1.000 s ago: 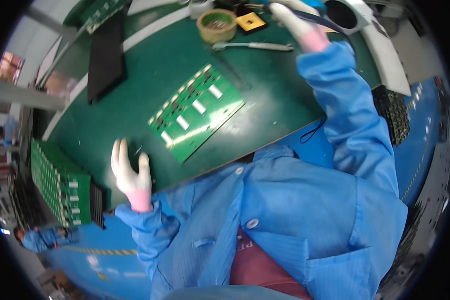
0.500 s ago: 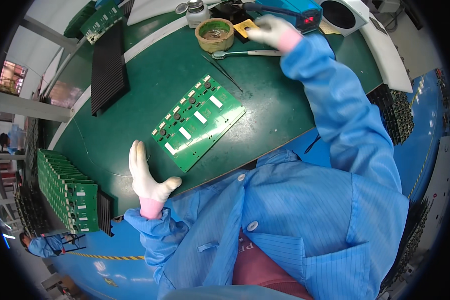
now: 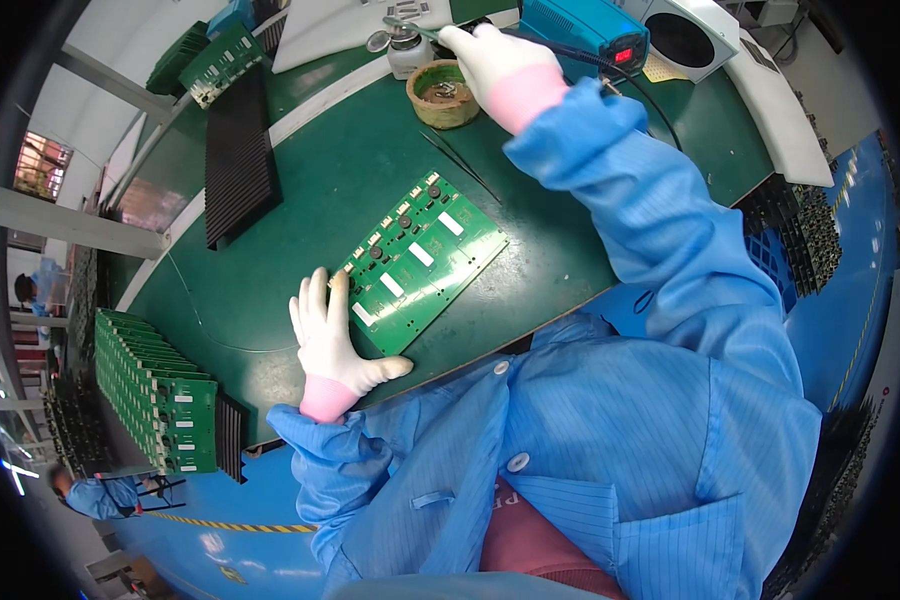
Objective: Soldering and assembling components onto printed circuit boards at a manual assembly station.
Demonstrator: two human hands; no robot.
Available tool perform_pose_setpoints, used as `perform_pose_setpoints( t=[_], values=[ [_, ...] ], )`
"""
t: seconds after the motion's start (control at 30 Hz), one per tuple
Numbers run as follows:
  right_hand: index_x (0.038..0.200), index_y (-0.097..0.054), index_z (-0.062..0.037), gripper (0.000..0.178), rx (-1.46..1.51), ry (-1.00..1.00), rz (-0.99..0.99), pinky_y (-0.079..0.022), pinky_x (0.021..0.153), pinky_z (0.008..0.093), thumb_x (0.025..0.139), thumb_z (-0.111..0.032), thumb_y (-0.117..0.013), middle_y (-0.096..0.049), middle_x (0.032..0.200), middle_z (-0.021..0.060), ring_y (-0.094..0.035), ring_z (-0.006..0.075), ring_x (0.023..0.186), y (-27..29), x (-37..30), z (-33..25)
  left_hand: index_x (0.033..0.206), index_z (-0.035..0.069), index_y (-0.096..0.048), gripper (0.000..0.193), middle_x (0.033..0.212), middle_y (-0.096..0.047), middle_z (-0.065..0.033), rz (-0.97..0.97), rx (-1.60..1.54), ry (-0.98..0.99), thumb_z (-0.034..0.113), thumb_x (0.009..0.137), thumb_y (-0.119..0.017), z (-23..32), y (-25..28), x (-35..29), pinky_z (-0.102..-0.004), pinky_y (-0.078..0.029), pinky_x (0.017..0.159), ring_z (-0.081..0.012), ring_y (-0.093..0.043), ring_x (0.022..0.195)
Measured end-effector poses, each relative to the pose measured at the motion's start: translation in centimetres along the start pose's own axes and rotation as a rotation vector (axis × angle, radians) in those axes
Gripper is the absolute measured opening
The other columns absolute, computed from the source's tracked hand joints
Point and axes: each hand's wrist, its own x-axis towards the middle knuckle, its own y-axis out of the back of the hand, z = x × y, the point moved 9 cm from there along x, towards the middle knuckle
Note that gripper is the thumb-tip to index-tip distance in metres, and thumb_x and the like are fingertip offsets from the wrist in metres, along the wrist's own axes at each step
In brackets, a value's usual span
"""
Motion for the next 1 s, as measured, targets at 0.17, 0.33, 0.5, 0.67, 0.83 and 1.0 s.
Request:
perform_pose_setpoints(
  t=[0.17,0.33,0.5,0.67,0.83,1.0],
  values=[
    [0.115,-0.053,-0.0177,0.025,-0.261,-0.149,-0.236,-0.052,0.068,0.0408,0.091,-0.014,-0.052,-0.061,0.094,0.0081,-0.062,0.0302,0.078,-4.8,1.4,1.1,0.134,-0.002,-0.041,0.12,0.133,-0.037,-0.0267,0.015,-0.021,-0.003,0.082,0.052,-0.062,0.2,-0.1,0.3,-0.0576,-0.02,0.105,-0.0428,-0.037,0.119],
    [0.114,-0.054,-0.0192,0.023,-0.216,-0.097,-0.198,-0.052,0.07,0.0432,0.092,-0.014,-0.049,-0.061,0.094,0.0096,-0.062,0.0322,0.078,-3.3,2.9,0.9,0.134,-0.002,-0.042,0.118,0.133,-0.038,-0.0258,0.026,-0.043,0.026,0.079,0.052,-0.064,-0.6,0.5,-0.2,-0.0575,-0.021,0.105,-0.0428,-0.037,0.12],
    [0.117,-0.057,-0.0149,0.028,-0.14,0.014,-0.615,-0.051,0.07,0.0395,0.091,-0.008,-0.049,-0.062,0.102,0.0119,-0.062,0.0298,0.08,-6.9,3.0,4.5,0.134,-0.001,-0.042,0.117,0.134,-0.038,-0.0254,0.042,-0.02,0.012,0.076,0.05,-0.066,-1.3,1.0,-0.3,-0.0568,-0.022,0.105,-0.0426,-0.036,0.121],
    [0.125,-0.056,-0.0085,0.042,0.652,0.419,0.019,-0.048,0.07,0.0332,0.085,0.002,-0.052,-0.061,0.101,0.0101,-0.06,0.0261,0.078,2.1,-3.1,1.2,0.136,0.001,-0.041,0.115,0.135,-0.038,-0.0254,0.021,-0.122,0.056,0.068,0.048,-0.073,-1.7,1.7,-0.3,-0.0573,-0.021,0.107,-0.0434,-0.035,0.125],
    [0.127,-0.055,-0.0119,0.051,0.401,0.442,-0.421,-0.045,0.063,0.0287,0.079,0.003,-0.058,-0.056,0.091,0.0061,-0.054,0.0216,0.07,4.7,-13.1,-3.8,0.135,0.003,-0.042,0.11,0.136,-0.038,-0.0238,0.03,-0.047,0.05,0.054,0.046,-0.081,-0.6,2.3,1.2,-0.0575,-0.02,0.107,-0.0419,-0.034,0.128],
    [0.125,-0.055,-0.0166,0.049,-0.012,0.482,-0.34,-0.044,0.058,0.0291,0.079,-0.004,-0.059,-0.053,0.087,0.0038,-0.053,0.0208,0.067,3.7,-14.7,-5.7,0.134,0.004,-0.044,0.105,0.137,-0.039,-0.0217,-0.089,0.002,0.072,0.041,0.045,-0.084,-0.3,-0.1,2.5,-0.0586,-0.019,0.109,-0.0387,-0.035,0.129]
  ],
)
